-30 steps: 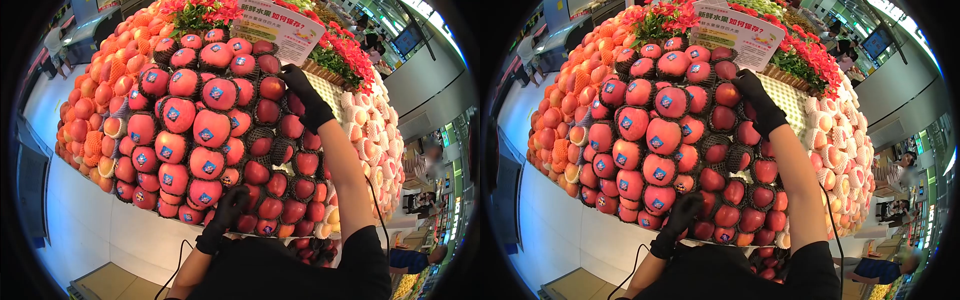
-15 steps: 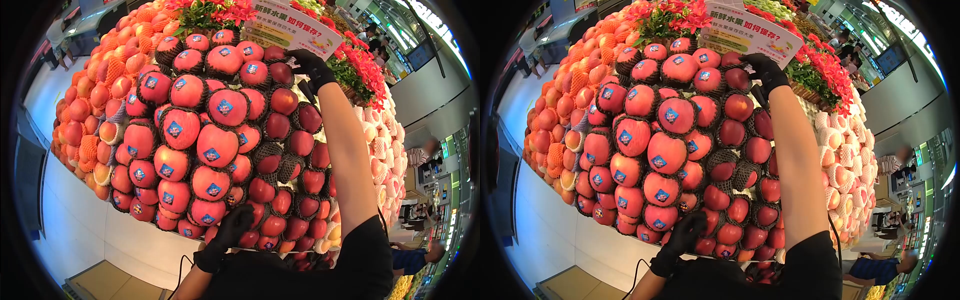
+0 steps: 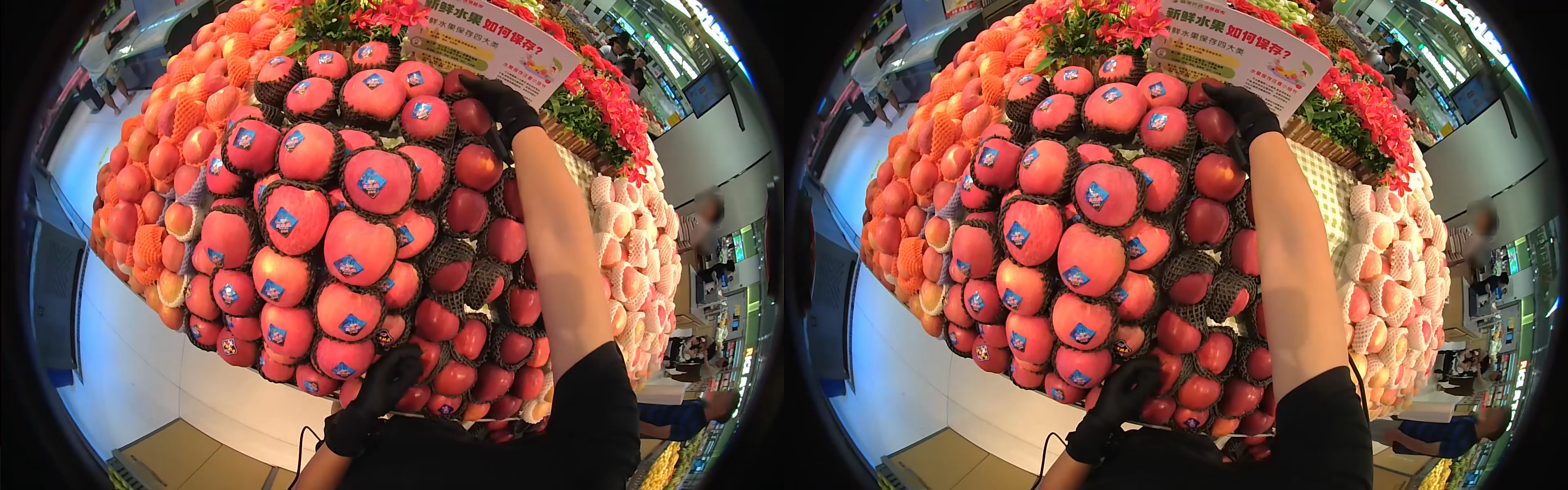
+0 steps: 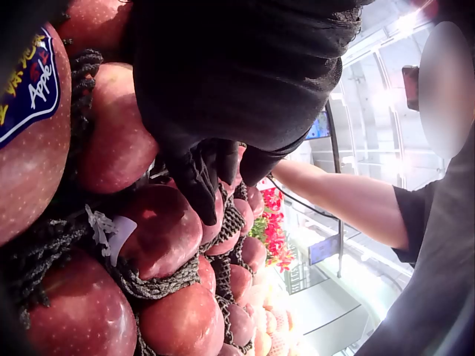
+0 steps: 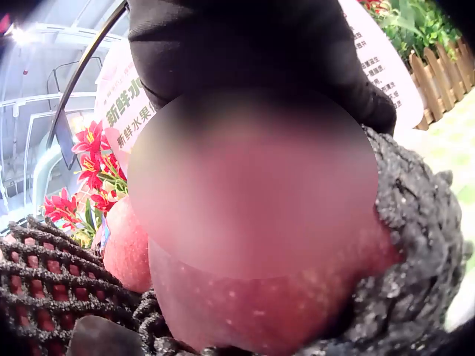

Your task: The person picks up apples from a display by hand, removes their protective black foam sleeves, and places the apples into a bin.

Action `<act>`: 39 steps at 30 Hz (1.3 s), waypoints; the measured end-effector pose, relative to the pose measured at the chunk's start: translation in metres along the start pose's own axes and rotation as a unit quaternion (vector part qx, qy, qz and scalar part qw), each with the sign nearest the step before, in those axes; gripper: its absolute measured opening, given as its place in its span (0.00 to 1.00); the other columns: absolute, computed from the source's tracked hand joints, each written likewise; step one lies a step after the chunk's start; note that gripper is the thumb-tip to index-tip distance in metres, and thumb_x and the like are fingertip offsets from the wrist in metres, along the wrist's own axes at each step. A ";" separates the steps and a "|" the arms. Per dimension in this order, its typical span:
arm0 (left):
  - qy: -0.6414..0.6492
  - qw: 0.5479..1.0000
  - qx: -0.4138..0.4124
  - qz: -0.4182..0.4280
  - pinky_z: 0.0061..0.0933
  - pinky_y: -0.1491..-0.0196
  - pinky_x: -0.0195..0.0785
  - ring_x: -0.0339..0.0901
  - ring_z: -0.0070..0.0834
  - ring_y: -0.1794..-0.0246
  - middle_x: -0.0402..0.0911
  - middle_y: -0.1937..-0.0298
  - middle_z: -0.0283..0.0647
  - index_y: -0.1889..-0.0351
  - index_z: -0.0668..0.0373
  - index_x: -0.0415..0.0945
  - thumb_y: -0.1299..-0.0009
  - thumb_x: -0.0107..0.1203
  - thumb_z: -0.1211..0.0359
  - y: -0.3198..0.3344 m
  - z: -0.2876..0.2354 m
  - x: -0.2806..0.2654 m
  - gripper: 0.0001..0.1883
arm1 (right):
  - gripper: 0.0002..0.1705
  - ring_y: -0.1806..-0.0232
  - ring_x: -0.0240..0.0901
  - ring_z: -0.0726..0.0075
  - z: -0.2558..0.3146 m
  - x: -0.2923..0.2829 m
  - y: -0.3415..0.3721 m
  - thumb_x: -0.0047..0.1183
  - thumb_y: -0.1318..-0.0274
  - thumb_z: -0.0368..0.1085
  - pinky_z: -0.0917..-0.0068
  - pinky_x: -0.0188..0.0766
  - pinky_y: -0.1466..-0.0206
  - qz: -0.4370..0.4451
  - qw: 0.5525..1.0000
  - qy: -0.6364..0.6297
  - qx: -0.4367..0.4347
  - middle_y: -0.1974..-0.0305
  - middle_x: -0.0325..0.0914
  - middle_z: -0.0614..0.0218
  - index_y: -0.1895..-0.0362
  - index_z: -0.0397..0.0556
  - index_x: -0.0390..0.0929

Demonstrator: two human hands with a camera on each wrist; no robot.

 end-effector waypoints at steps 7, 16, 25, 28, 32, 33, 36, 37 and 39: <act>-0.029 0.999 -0.001 -0.014 0.24 0.58 0.72 0.76 0.18 0.62 0.78 0.56 0.34 0.46 0.61 0.73 0.29 0.54 0.69 -0.001 -0.005 0.000 0.14 | 0.28 0.62 0.76 0.71 -0.001 -0.006 -0.008 0.69 0.55 0.40 0.75 0.75 0.59 0.014 1.000 0.015 0.004 0.61 0.79 0.64 0.49 0.47 0.75; -0.040 0.999 0.024 -0.011 0.25 0.61 0.72 0.76 0.18 0.63 0.78 0.60 0.34 0.45 0.61 0.72 0.29 0.55 0.70 0.000 -0.004 0.000 0.15 | 0.33 0.64 0.75 0.71 -0.010 -0.027 -0.039 0.70 0.56 0.47 0.71 0.75 0.63 0.022 0.995 0.096 0.031 0.61 0.78 0.64 0.47 0.48 0.73; 0.013 0.999 -0.032 -0.011 0.21 0.61 0.71 0.72 0.14 0.64 0.76 0.59 0.32 0.45 0.61 0.72 0.30 0.56 0.70 0.000 -0.002 0.002 0.16 | 0.35 0.67 0.72 0.72 0.013 -0.006 -0.006 0.71 0.61 0.50 0.72 0.71 0.65 0.007 0.993 0.117 -0.025 0.63 0.77 0.66 0.49 0.47 0.76; 0.032 0.998 -0.047 -0.015 0.21 0.61 0.71 0.73 0.15 0.63 0.77 0.58 0.32 0.46 0.60 0.72 0.30 0.56 0.71 0.001 -0.008 0.004 0.15 | 0.34 0.69 0.73 0.72 0.011 -0.007 -0.014 0.71 0.60 0.50 0.72 0.71 0.65 -0.009 0.988 0.146 -0.038 0.63 0.78 0.66 0.51 0.44 0.78; -0.028 0.999 0.020 0.001 0.26 0.59 0.72 0.76 0.20 0.59 0.77 0.56 0.36 0.44 0.61 0.70 0.29 0.55 0.70 0.000 -0.016 0.003 0.16 | 0.31 0.66 0.78 0.67 0.012 -0.019 -0.027 0.69 0.56 0.46 0.72 0.73 0.64 -0.030 0.976 0.214 0.028 0.61 0.79 0.64 0.51 0.40 0.76; -0.035 0.999 0.024 0.007 0.26 0.59 0.72 0.75 0.20 0.59 0.77 0.56 0.36 0.44 0.60 0.70 0.29 0.55 0.70 0.000 -0.013 0.002 0.16 | 0.31 0.65 0.79 0.65 0.011 -0.022 -0.027 0.68 0.54 0.45 0.72 0.74 0.63 -0.021 0.974 0.218 0.058 0.60 0.79 0.62 0.50 0.39 0.75; -0.034 0.999 0.014 0.012 0.26 0.58 0.71 0.75 0.18 0.59 0.77 0.56 0.34 0.46 0.60 0.72 0.29 0.55 0.68 0.001 -0.010 0.001 0.15 | 0.31 0.61 0.81 0.61 0.023 -0.016 -0.022 0.65 0.49 0.41 0.71 0.77 0.61 0.049 0.996 0.066 -0.026 0.57 0.79 0.55 0.45 0.38 0.70; -0.032 0.999 0.007 0.012 0.26 0.57 0.71 0.74 0.17 0.59 0.77 0.55 0.33 0.47 0.59 0.72 0.29 0.55 0.66 0.001 -0.010 0.001 0.14 | 0.32 0.62 0.81 0.62 0.023 -0.024 -0.027 0.67 0.51 0.42 0.72 0.76 0.61 0.037 0.997 0.052 -0.043 0.60 0.80 0.57 0.46 0.36 0.71; -0.008 1.000 -0.005 0.017 0.25 0.58 0.71 0.74 0.17 0.60 0.77 0.55 0.33 0.46 0.59 0.72 0.29 0.54 0.67 0.002 -0.009 0.002 0.14 | 0.34 0.65 0.81 0.64 0.031 -0.035 -0.028 0.69 0.55 0.44 0.73 0.75 0.61 0.011 0.997 0.023 -0.078 0.66 0.81 0.60 0.49 0.32 0.73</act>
Point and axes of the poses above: each hand's wrist, its own y-axis away from the middle knuckle, its own x-axis out of the palm, z = x × y, the point moved 7 cm from there along -y, towards the middle knuckle
